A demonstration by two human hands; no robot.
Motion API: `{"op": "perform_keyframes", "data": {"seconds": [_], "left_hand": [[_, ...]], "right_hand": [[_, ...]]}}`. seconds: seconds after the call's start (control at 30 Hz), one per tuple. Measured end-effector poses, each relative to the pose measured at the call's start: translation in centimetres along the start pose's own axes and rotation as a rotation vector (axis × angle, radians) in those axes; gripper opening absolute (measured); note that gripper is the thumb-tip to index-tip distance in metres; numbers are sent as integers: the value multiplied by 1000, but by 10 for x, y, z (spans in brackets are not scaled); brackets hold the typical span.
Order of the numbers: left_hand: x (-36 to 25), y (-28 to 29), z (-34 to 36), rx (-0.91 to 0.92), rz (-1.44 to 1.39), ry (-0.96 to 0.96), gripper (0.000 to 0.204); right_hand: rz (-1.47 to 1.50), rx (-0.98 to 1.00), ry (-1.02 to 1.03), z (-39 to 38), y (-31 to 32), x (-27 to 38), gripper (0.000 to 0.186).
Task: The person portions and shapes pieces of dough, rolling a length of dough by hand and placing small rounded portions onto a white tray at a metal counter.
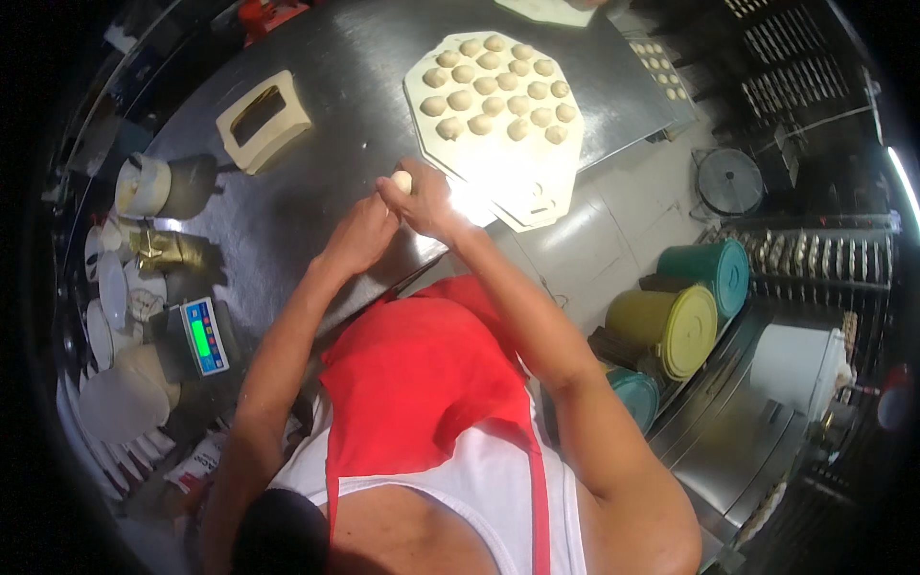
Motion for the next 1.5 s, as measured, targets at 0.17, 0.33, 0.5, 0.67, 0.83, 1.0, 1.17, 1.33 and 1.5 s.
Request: {"op": "perform_keyframes", "data": {"seconds": [0.17, 0.33, 0.5, 0.67, 0.83, 1.0, 1.17, 1.33, 1.5], "left_hand": [[57, -61, 30, -4, 174, -1, 26], [90, -76, 70, 57, -25, -256, 40], [69, -61, 83, 49, -150, 314, 54], [63, -60, 76, -23, 26, 253, 59], [65, -54, 65, -50, -252, 399, 65], [61, -54, 53, -148, -835, 293, 49], [61, -47, 43, 140, -395, 372, 29], [1, -20, 65, -29, -154, -86, 26], [75, -74, 99, 68, -66, -107, 34]], "right_hand": [[-44, -98, 49, 6, 13, 14, 30], [-35, 171, 98, -20, -2, 37, 22], [-167, -116, 16, 38, 111, -86, 36], [-258, -158, 139, 84, 112, -135, 41], [-305, -137, 3, 83, 116, -112, 50], [67, 151, 233, 52, 12, -50, 34], [112, 80, -105, 64, 22, -56, 26], [-27, -82, -45, 48, 31, -29, 44], [41, -82, -10, 35, 27, 11, 28]]}}
Point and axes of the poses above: each hand's wrist, its own z-axis towards the middle knuckle, its own y-axis out of the back of the hand, x = y × z, the point moved 10 cm from there along z, towards the middle knuckle, and after that the axes turned 5 degrees about -x, right-handed, at the moved point
